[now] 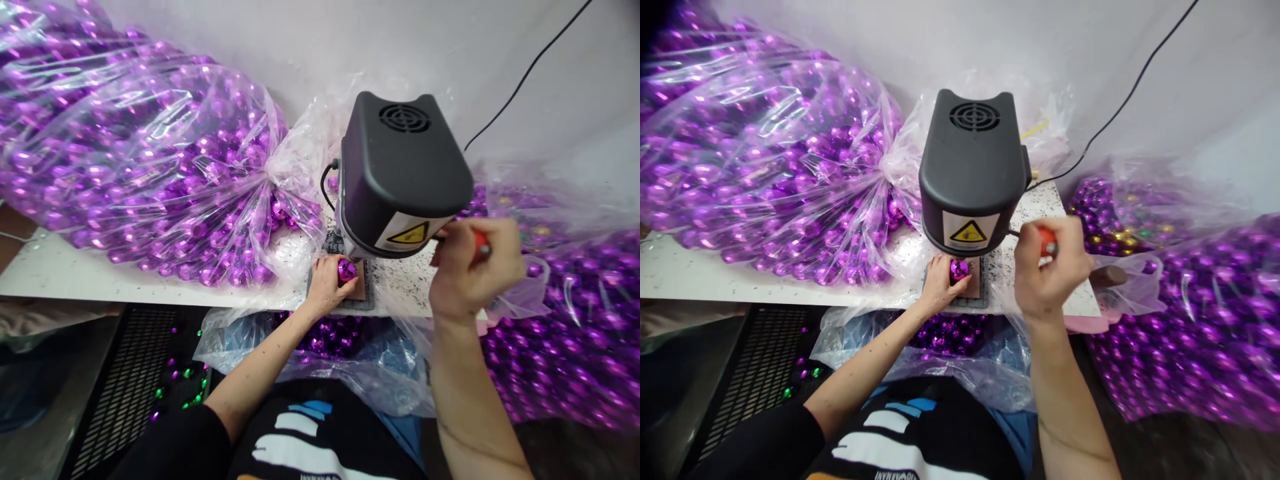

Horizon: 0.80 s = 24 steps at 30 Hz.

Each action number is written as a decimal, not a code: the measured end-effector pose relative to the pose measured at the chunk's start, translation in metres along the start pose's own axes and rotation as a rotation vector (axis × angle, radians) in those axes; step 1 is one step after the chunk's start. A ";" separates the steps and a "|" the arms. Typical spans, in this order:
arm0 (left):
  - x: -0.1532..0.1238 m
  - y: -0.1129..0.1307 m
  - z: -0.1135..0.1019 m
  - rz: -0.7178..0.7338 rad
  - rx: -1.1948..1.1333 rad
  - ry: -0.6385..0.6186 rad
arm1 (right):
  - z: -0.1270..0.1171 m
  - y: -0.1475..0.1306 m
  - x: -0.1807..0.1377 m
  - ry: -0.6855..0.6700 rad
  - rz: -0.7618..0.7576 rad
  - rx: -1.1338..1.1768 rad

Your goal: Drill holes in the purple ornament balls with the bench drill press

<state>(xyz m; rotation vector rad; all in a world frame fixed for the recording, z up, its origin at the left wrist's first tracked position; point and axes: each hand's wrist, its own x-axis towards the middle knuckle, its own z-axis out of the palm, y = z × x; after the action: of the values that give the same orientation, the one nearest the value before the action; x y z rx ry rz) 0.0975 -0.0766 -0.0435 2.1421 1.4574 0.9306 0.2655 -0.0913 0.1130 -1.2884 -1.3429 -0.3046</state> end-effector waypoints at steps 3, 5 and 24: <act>0.000 0.001 -0.004 0.011 -0.029 0.007 | 0.011 -0.008 0.042 -0.055 0.082 0.041; -0.007 0.004 -0.011 0.018 -0.073 0.021 | 0.020 -0.005 0.056 -0.080 0.121 0.068; -0.081 -0.064 -0.090 -0.425 0.030 0.394 | 0.041 0.015 0.058 0.000 0.131 0.014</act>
<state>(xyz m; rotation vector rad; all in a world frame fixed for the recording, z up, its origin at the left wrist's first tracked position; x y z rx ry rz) -0.0286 -0.1313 -0.0456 1.6185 2.0200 1.2062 0.2732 -0.0254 0.1415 -1.3577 -1.2523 -0.2044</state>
